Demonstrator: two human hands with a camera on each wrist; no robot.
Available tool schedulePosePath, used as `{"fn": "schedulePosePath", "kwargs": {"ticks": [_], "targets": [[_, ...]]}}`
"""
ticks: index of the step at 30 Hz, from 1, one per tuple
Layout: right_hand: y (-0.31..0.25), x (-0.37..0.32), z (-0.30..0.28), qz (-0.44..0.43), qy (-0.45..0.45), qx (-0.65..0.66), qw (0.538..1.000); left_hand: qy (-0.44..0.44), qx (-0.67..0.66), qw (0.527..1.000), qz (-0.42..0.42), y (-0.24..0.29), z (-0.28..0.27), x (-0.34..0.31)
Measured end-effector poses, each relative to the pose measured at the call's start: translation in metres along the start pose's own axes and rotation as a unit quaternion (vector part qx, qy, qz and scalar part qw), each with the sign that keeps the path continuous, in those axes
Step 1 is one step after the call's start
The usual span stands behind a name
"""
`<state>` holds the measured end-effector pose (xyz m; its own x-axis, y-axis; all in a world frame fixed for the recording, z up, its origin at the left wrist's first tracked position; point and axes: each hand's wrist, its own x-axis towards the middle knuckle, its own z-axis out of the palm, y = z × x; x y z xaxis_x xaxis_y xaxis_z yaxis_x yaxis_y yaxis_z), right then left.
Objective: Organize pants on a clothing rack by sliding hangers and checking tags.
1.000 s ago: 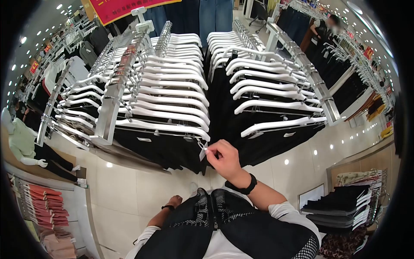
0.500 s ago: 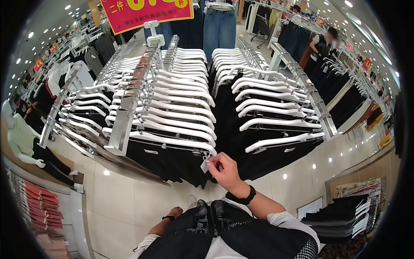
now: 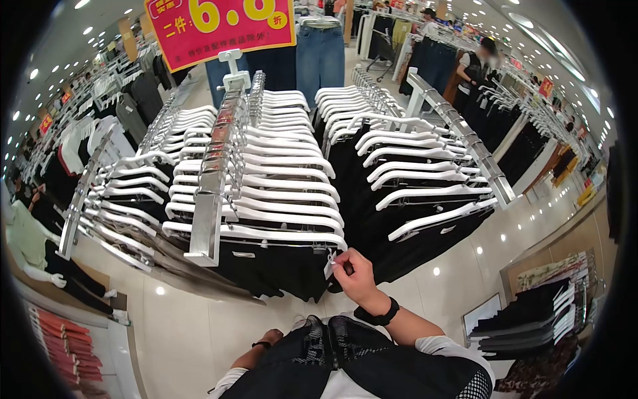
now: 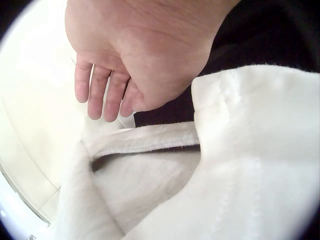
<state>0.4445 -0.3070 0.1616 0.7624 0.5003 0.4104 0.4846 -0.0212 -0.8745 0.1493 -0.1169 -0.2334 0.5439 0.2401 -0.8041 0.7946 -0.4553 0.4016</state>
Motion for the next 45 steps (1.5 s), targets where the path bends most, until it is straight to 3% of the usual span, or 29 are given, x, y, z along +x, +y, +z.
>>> {"fn": "schedulePosePath", "kwargs": {"ticks": [2, 11, 14, 17, 20, 23, 26, 27, 30, 31, 37, 40, 45], "targets": [[-0.001, -0.004, 0.003, 0.017, 0.011, 0.002, 1.000, 0.014, -0.025, 0.999, -0.018, -0.002, -0.007, 0.006], [-0.002, -0.027, 0.007, 0.042, 0.075, -0.024, 0.996, -0.063, 0.140, 0.981, 0.121, -0.017, -0.047, 0.038], [-0.017, -0.032, 0.009, 0.074, 0.093, -0.009, 0.993, -0.030, 0.151, 0.981, 0.118, -0.026, -0.051, 0.049], [-0.027, -0.034, 0.015, 0.101, 0.097, -0.003, 0.990, -0.026, 0.254, 0.929, 0.267, -0.070, -0.039, 0.102], [-0.024, -0.036, 0.024, 0.101, 0.093, -0.021, 0.990, -0.044, 0.290, 0.909, 0.297, -0.077, -0.041, 0.112], [-0.024, -0.039, 0.031, 0.103, 0.090, -0.016, 0.991, -0.050, 0.257, 0.939, 0.224, -0.078, -0.043, 0.095], [-0.026, -0.039, 0.035, 0.096, 0.089, -0.025, 0.991, -0.089, 0.377, 0.870, 0.303, -0.081, -0.050, 0.080], [-0.026, -0.037, 0.035, 0.090, 0.089, -0.033, 0.991, -0.052, 0.275, 0.917, 0.284, -0.104, -0.035, 0.098], [-0.026, -0.035, 0.036, 0.092, 0.088, -0.024, 0.992, -0.056, 0.285, 0.920, 0.264, -0.107, -0.034, 0.084], [-0.026, -0.036, 0.038, 0.097, 0.087, -0.014, 0.991, -0.052, 0.365, 0.857, 0.361, -0.110, -0.036, 0.085], [-0.020, -0.034, 0.045, 0.097, 0.083, -0.016, 0.992, -0.072, 0.355, 0.853, 0.376, -0.114, -0.039, 0.078], [-0.023, -0.033, 0.045, 0.099, 0.085, -0.002, 0.991, -0.067, 0.307, 0.896, 0.313, -0.111, -0.043, 0.078], [-0.024, -0.033, 0.044, 0.100, 0.083, -0.003, 0.992, -0.046, 0.295, 0.913, 0.277, -0.107, -0.049, 0.086]]}}
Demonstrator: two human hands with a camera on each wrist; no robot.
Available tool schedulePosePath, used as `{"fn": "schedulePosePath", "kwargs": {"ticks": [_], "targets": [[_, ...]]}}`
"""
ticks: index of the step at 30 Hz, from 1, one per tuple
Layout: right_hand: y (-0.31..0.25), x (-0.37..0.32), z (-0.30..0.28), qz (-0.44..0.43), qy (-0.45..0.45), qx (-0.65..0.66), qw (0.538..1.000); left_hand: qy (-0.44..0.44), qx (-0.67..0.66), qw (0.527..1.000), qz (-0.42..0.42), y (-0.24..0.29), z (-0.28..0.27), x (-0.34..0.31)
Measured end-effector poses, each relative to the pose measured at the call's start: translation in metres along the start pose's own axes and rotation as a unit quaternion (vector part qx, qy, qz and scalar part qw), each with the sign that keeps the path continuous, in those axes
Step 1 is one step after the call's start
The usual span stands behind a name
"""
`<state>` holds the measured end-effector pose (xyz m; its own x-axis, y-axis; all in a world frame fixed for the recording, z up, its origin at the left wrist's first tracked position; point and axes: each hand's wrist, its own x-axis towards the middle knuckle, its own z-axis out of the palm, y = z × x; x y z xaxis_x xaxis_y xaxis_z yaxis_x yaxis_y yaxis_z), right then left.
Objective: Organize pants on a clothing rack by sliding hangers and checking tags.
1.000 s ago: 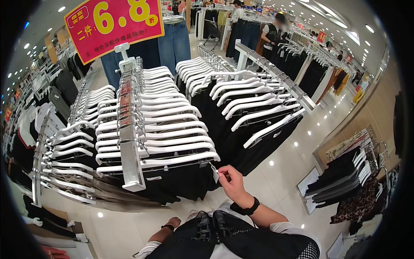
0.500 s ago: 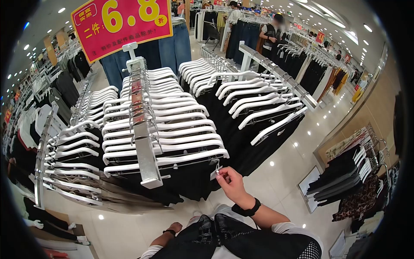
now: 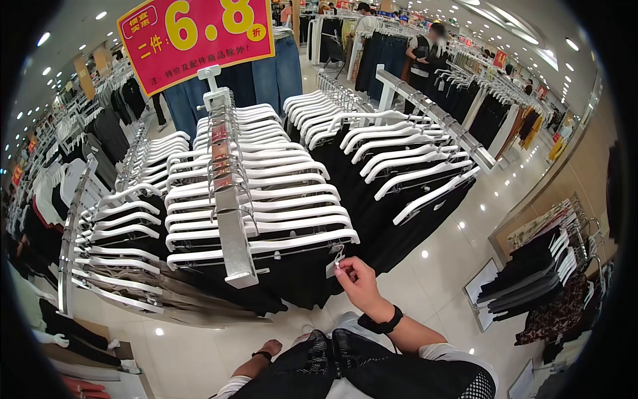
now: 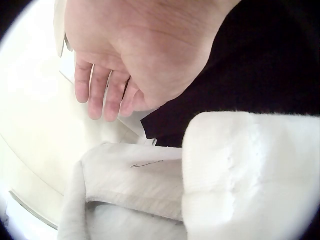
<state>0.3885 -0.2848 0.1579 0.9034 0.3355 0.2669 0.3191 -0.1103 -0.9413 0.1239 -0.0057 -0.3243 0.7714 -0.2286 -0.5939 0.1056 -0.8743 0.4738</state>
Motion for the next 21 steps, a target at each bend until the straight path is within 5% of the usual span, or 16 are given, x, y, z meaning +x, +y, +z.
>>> {"fn": "schedulePosePath", "kwargs": {"ticks": [21], "targets": [[0.016, 0.003, 0.002, 0.010, -0.014, 0.013, 1.000, -0.005, 0.029, 0.999, 0.033, 0.004, 0.011, 0.004]]}}
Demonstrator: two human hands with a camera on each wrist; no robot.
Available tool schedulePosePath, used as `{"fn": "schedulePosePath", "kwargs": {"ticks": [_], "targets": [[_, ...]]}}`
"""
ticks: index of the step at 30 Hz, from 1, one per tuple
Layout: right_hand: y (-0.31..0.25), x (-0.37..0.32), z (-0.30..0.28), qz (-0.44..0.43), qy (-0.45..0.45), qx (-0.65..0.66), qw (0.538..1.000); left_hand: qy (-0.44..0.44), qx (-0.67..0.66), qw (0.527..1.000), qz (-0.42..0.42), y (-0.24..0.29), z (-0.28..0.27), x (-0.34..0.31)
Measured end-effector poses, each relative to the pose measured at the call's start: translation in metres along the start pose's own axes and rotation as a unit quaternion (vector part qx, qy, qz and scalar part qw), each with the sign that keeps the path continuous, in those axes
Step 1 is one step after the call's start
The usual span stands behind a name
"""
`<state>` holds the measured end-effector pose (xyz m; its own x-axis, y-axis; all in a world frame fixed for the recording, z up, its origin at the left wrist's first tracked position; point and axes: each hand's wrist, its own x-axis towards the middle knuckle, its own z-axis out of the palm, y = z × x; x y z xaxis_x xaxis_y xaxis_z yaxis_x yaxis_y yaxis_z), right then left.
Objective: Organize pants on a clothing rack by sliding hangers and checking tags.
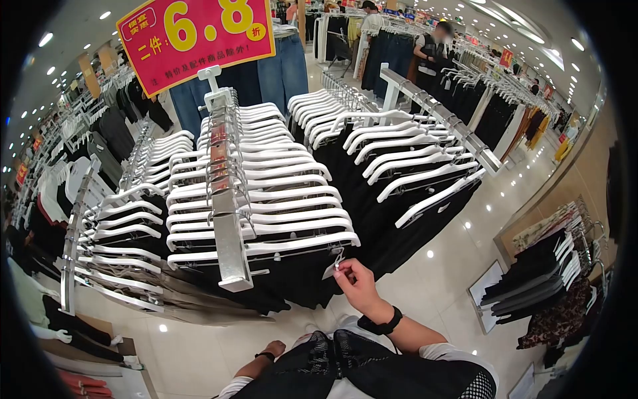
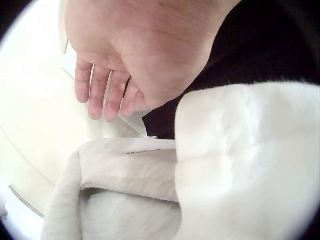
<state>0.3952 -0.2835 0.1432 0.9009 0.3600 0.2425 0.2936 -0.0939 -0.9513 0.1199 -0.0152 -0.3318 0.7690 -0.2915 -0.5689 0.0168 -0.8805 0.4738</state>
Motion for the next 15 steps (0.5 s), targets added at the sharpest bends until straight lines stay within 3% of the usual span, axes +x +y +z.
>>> {"fn": "schedulePosePath", "kwargs": {"ticks": [4, 7, 15], "targets": [[0.0017, -0.0008, -0.0016, -0.005, -0.010, 0.005, 1.000, 0.024, 0.004, 1.000, 0.009, 0.0011, -0.0040, -0.0064], [0.0023, -0.0017, -0.0020, -0.014, -0.014, 0.009, 1.000, 0.026, -0.117, 0.989, -0.081, 0.0033, -0.0036, -0.0039], [0.0015, -0.0038, -0.0066, -0.017, -0.028, 0.011, 0.999, 0.020, -0.082, 0.995, -0.053, 0.0032, -0.0047, -0.0026]]}}
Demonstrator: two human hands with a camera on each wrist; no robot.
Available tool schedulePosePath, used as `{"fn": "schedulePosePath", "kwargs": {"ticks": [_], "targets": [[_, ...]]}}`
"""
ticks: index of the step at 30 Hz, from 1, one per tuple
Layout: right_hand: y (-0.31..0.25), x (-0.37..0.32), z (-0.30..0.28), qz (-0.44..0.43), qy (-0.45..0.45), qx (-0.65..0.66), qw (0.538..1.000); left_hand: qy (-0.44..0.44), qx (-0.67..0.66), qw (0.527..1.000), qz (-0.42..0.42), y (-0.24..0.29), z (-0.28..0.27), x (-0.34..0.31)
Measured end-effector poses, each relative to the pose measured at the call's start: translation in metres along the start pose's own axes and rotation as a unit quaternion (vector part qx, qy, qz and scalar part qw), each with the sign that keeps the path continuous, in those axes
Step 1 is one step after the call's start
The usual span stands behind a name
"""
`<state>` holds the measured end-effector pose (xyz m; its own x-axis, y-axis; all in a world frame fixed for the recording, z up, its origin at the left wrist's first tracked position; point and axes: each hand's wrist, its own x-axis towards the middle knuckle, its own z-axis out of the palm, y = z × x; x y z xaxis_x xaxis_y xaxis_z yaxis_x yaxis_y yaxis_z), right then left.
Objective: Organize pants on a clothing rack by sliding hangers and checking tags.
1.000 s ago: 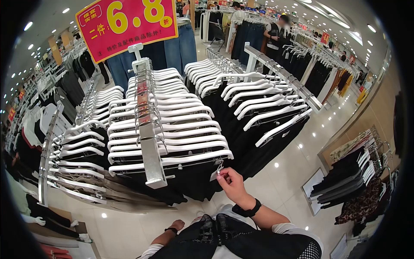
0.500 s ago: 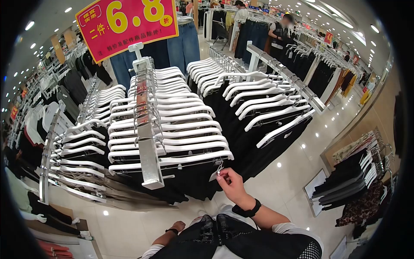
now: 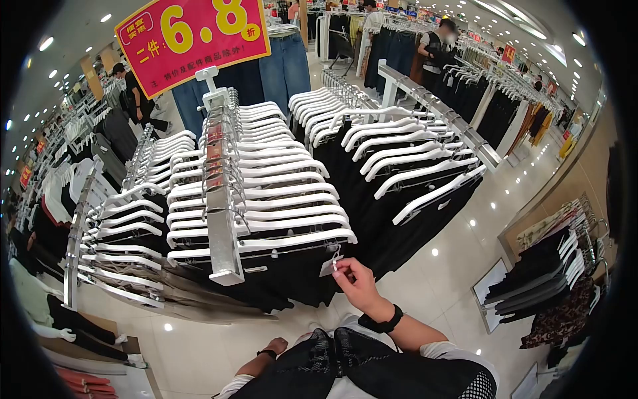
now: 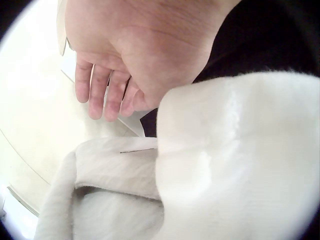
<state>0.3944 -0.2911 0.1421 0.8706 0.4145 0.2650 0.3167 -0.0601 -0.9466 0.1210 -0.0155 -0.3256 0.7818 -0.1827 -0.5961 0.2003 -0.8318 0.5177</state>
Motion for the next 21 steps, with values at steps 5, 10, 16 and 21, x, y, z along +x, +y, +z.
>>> {"fn": "schedulePosePath", "kwargs": {"ticks": [5, 10, 16, 21], "targets": [[-0.004, -0.003, -0.004, -0.015, 0.003, 0.014, 1.000, -0.003, 0.014, 1.000, -0.014, -0.005, 0.009, 0.010], [-0.007, -0.004, -0.011, -0.018, -0.001, 0.017, 1.000, 0.025, -0.132, 0.972, -0.191, 0.044, -0.025, -0.003], [-0.015, -0.002, -0.018, -0.032, -0.027, 0.001, 0.999, -0.001, -0.012, 0.999, -0.051, 0.034, -0.016, 0.012], [-0.014, 0.003, -0.027, -0.079, -0.053, -0.015, 0.995, -0.028, 0.022, 0.998, -0.050, 0.063, -0.041, -0.015]]}}
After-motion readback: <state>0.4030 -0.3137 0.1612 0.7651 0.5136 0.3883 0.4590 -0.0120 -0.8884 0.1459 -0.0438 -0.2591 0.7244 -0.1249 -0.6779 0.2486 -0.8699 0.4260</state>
